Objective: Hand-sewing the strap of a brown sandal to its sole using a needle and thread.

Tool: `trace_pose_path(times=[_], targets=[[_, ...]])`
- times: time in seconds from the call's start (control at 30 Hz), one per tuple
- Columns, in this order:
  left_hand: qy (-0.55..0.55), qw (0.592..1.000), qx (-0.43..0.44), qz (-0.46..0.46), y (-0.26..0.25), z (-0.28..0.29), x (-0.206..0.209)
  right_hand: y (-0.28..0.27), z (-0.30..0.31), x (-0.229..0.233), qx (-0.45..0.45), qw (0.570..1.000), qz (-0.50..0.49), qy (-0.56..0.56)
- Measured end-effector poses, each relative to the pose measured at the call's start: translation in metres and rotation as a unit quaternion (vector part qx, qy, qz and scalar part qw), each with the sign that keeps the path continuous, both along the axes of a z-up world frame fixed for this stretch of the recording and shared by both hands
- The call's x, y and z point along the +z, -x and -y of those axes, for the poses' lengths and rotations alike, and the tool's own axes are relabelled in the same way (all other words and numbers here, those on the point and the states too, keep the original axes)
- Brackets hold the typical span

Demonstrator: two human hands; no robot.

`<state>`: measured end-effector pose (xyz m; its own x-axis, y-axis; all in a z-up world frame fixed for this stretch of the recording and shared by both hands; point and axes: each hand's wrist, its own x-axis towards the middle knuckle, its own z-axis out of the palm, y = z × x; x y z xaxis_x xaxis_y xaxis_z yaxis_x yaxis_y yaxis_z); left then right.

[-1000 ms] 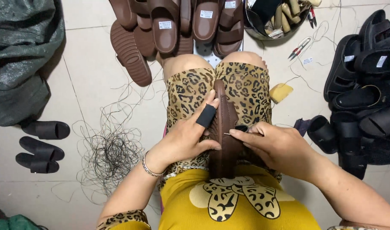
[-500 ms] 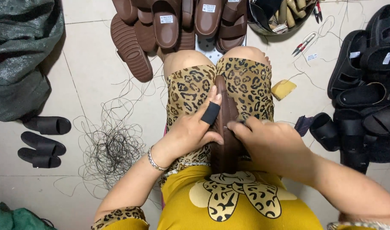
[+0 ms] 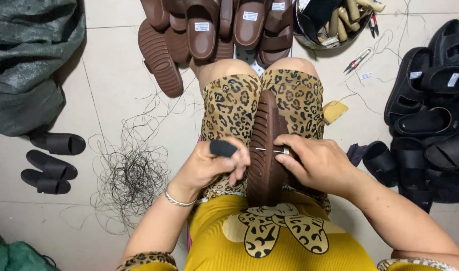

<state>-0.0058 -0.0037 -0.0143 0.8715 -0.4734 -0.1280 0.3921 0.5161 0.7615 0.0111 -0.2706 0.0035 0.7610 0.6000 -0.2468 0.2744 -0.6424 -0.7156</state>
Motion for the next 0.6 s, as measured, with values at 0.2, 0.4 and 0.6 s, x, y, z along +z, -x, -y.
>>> trace_pose_path(times=[0.2, 0.4, 0.6], targets=[[-0.462, 0.872, -0.097, 0.132, 0.007, 0.024, -0.003, -0.003, 0.001, 0.02, 0.019, 0.997, 0.079, 0.004], [-0.377, 0.914, 0.082, 0.128, 0.004, 0.014, -0.019, -0.026, 0.067, 0.069, 0.034, 0.992, -0.059, 0.102], [-0.371, 0.899, 0.208, 0.104, -0.009, 0.001, 0.013, 0.011, 0.034, -0.011, -0.131, 0.961, -0.195, -0.148]])
